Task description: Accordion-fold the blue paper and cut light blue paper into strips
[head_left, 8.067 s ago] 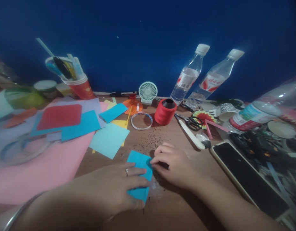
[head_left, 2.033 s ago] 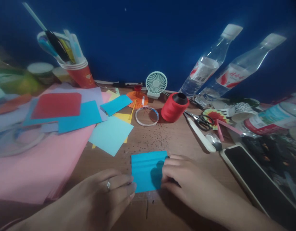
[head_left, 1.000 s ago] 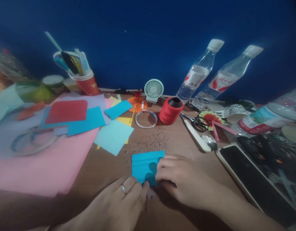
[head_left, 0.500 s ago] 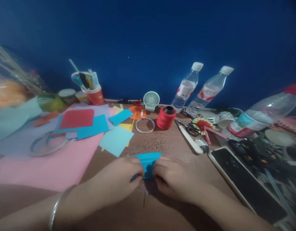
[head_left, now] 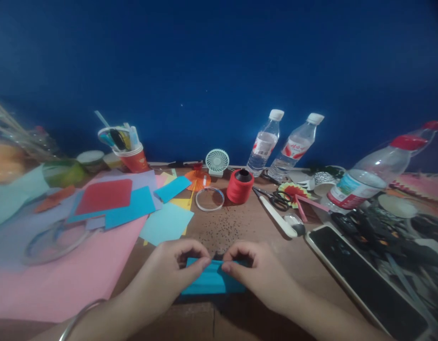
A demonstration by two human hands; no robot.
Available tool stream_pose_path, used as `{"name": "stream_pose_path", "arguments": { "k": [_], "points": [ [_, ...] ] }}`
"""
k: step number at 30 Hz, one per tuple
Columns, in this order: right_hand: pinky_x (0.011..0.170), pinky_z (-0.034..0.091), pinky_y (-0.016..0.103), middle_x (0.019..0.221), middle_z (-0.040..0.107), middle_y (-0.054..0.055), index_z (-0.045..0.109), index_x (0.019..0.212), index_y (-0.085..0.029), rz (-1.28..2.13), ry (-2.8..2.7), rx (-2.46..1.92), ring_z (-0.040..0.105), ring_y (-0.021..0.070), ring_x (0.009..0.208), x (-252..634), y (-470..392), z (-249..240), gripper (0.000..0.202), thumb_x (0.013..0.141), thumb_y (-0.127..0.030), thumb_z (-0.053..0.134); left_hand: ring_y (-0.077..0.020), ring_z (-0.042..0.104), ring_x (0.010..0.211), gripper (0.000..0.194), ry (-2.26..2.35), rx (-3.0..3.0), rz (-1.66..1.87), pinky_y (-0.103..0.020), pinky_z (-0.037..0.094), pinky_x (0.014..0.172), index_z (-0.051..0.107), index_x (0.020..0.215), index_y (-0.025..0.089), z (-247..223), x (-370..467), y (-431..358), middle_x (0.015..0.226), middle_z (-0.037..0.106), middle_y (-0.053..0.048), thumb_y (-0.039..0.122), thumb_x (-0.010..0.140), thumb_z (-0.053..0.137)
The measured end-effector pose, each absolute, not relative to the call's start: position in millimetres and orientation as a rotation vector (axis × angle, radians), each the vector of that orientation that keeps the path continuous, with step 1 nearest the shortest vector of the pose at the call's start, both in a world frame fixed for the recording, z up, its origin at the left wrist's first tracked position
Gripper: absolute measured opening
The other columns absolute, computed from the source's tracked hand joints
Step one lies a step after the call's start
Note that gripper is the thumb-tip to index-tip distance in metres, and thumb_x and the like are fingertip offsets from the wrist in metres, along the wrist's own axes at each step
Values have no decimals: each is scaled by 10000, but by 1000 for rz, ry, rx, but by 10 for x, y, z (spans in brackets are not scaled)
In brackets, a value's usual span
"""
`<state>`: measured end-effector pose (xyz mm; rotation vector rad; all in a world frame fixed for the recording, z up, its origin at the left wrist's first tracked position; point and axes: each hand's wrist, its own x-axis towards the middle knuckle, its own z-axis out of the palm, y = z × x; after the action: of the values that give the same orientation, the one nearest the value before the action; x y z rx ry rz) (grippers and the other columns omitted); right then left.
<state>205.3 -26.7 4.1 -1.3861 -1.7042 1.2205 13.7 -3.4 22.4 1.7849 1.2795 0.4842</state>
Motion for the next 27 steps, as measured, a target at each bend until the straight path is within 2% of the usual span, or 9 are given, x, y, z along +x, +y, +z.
{"name": "stream_pose_path", "arguments": {
  "k": [4,7,12,16,21,24,27],
  "points": [
    [541,380,218,629,621,-21,650,671,-173,1370,-1595,-1408,543,127,614,2055,-248,-33,102,752,-208,598,-166,604,732,99,1251,1678,421,-231,435,619,676,768,203,185,117,5,758,685,21,242,728,594],
    [560,412,232,641,648,-13,660,662,-179,1337,-1614,-1428,579,146,637,2066,-229,-52,109,752,-209,605,-171,594,704,106,1267,1677,406,-238,430,600,685,760,196,144,109,27,742,685,14,230,704,602],
    [669,467,265,798,710,-4,699,826,-226,1050,-1793,-1328,633,160,739,2101,-203,-74,118,772,-172,609,-158,560,633,123,1349,1657,461,-240,400,559,679,708,184,93,99,53,658,654,11,269,726,591],
    [633,466,242,773,690,18,684,855,-206,808,-1994,-1118,620,137,695,2139,-205,-135,155,836,-154,539,-144,549,637,91,1294,1571,500,-233,398,572,660,691,173,64,94,75,651,635,18,248,704,611],
    [657,450,285,825,651,68,636,979,-165,467,-2241,-891,551,161,723,2188,-236,-168,216,875,-121,452,-141,547,645,127,1226,1482,497,-234,403,583,649,684,159,55,98,83,648,619,16,283,705,631],
    [643,431,301,825,638,82,628,1001,-150,367,-2311,-883,519,174,718,2197,-252,-157,221,879,-114,447,-142,549,647,126,1235,1472,507,-233,410,584,641,669,156,83,113,70,644,617,16,277,700,631],
    [659,428,307,815,632,77,635,958,-155,424,-2260,-928,523,178,731,2156,-269,-133,207,868,-116,453,-151,567,673,63,1257,1504,542,-236,430,600,634,665,162,105,136,44,661,629,15,224,675,625]
  ]
}}
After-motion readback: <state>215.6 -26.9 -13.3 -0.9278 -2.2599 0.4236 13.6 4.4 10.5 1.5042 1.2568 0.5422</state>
